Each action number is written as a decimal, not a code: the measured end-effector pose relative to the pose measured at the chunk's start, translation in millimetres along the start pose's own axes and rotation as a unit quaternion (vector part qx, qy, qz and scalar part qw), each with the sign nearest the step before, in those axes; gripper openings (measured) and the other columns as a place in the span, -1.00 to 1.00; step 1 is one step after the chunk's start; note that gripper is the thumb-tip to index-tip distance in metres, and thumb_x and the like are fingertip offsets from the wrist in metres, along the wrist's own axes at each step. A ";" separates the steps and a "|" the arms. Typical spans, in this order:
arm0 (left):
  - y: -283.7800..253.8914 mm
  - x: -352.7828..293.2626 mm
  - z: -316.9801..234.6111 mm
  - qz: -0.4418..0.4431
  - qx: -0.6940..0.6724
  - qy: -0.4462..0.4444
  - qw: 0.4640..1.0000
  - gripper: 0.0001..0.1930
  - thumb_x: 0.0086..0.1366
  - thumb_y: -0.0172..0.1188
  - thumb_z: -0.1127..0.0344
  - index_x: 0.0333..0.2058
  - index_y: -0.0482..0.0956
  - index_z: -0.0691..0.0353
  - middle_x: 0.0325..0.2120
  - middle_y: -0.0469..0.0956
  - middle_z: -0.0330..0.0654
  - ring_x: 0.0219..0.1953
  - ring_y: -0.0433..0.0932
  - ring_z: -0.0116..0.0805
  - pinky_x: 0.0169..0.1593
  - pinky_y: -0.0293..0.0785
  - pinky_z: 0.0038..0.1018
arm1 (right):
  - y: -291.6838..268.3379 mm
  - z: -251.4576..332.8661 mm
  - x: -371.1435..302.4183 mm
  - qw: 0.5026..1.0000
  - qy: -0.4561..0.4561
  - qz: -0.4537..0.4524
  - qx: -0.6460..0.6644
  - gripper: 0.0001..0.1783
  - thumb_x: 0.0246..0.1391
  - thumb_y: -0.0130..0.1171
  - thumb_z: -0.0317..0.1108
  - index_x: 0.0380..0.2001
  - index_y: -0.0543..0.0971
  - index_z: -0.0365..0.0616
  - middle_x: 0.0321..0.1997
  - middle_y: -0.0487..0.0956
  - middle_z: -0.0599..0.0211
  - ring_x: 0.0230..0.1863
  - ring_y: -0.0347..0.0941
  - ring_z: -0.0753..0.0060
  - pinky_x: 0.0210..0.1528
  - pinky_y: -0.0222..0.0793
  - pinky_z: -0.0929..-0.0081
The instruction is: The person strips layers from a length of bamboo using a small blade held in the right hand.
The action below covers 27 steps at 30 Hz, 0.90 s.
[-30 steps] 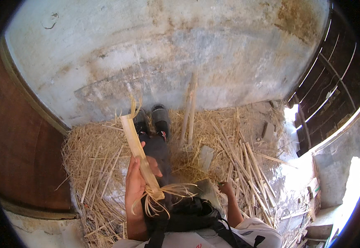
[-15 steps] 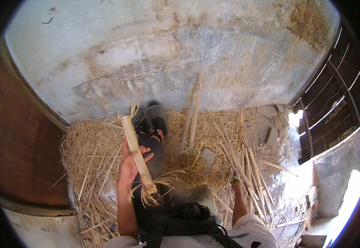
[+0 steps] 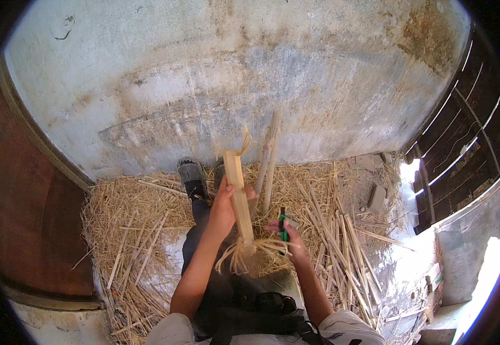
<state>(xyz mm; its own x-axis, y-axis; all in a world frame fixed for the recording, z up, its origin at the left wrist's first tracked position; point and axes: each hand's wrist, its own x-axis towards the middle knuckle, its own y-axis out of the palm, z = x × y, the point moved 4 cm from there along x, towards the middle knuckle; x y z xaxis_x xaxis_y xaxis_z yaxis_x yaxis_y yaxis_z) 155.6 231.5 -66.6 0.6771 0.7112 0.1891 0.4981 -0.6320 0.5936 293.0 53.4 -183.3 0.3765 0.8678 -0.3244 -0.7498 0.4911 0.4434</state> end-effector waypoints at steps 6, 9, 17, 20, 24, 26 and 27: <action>-9.0 8.3 23.5 -0.068 0.052 -0.007 0.996 -0.60 0.56 0.04 0.05 0.19 0.40 0.15 -0.17 0.57 -0.20 -0.08 0.53 -0.36 0.14 0.43 -0.33 | 35.9 8.7 -10.4 0.982 -0.084 0.096 -0.140 -0.50 0.45 0.22 -0.05 0.23 0.63 -0.19 0.14 0.72 0.24 0.22 0.58 0.31 0.35 0.40 0.23; -9.4 -5.5 20.9 -0.077 0.114 0.007 0.990 -0.61 0.59 0.02 0.11 0.25 0.33 0.16 -0.11 0.56 -0.19 -0.06 0.51 -0.39 0.11 0.45 -0.33 | 41.9 0.8 -14.2 0.980 -0.044 0.099 -0.169 -0.58 0.42 0.27 -0.21 0.23 0.63 -0.18 0.11 0.73 0.28 0.15 0.62 0.37 0.28 0.47 0.29; -17.3 -17.3 28.2 -0.001 0.180 0.002 0.984 -0.52 0.61 0.09 0.13 0.36 0.22 0.11 -0.01 0.56 -0.15 0.12 0.55 -0.32 0.20 0.47 -0.24 | 38.7 -25.7 -10.7 0.975 -0.051 0.126 -0.178 -0.64 0.39 0.32 -0.21 0.12 0.68 -0.16 -0.01 0.72 0.36 0.00 0.62 0.48 0.14 0.52 0.36; -25.8 -13.5 36.6 -0.006 0.224 0.023 0.974 -0.50 0.61 0.09 0.10 0.37 0.21 0.13 0.02 0.58 -0.13 0.14 0.55 -0.31 0.21 0.47 -0.21 | 41.8 -25.4 -9.4 0.966 -0.059 0.117 -0.224 -0.68 0.35 0.37 -0.25 0.02 0.67 -0.26 -0.21 0.64 0.49 -0.13 0.51 0.59 -0.01 0.42 0.48; -20.7 -17.7 24.1 -0.059 0.258 0.037 0.964 -0.49 0.59 0.16 0.02 0.32 0.35 0.18 0.10 0.61 -0.09 0.17 0.57 -0.29 0.24 0.47 -0.18 | 57.3 -9.8 -26.1 0.950 -0.063 0.067 -0.297 -0.74 0.33 0.39 -0.26 -0.12 0.68 -0.25 -0.33 0.55 0.48 -0.26 0.41 0.58 -0.14 0.38 0.46; -21.6 -15.3 19.8 -0.090 0.289 0.096 0.948 -0.61 0.58 0.20 0.18 0.25 0.45 0.19 0.00 0.64 -0.19 0.04 0.57 -0.40 0.16 0.47 -0.33 | 53.1 -16.6 -26.3 0.940 -0.104 0.058 -0.320 -0.75 0.33 0.39 -0.25 -0.15 0.67 -0.25 -0.38 0.51 0.47 -0.30 0.38 0.57 -0.18 0.36 0.44; -21.3 -14.7 17.4 -0.105 0.304 0.124 0.939 -0.66 0.57 0.22 0.26 0.21 0.49 0.19 -0.05 0.66 -0.25 -0.02 0.57 -0.45 0.12 0.47 -0.40 | 49.6 -21.6 -24.8 0.936 -0.122 0.056 -0.327 -0.74 0.32 0.39 -0.24 -0.15 0.67 -0.24 -0.38 0.51 0.45 -0.30 0.38 0.57 -0.19 0.36 0.44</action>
<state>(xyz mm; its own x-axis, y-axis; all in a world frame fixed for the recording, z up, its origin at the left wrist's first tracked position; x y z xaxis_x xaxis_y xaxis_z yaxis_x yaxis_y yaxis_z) 144.4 229.2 -95.6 0.4205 0.8414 0.3394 0.8745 -0.4756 0.0957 234.7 54.6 -171.3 0.3285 0.9418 -0.0714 -0.9347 0.3132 -0.1680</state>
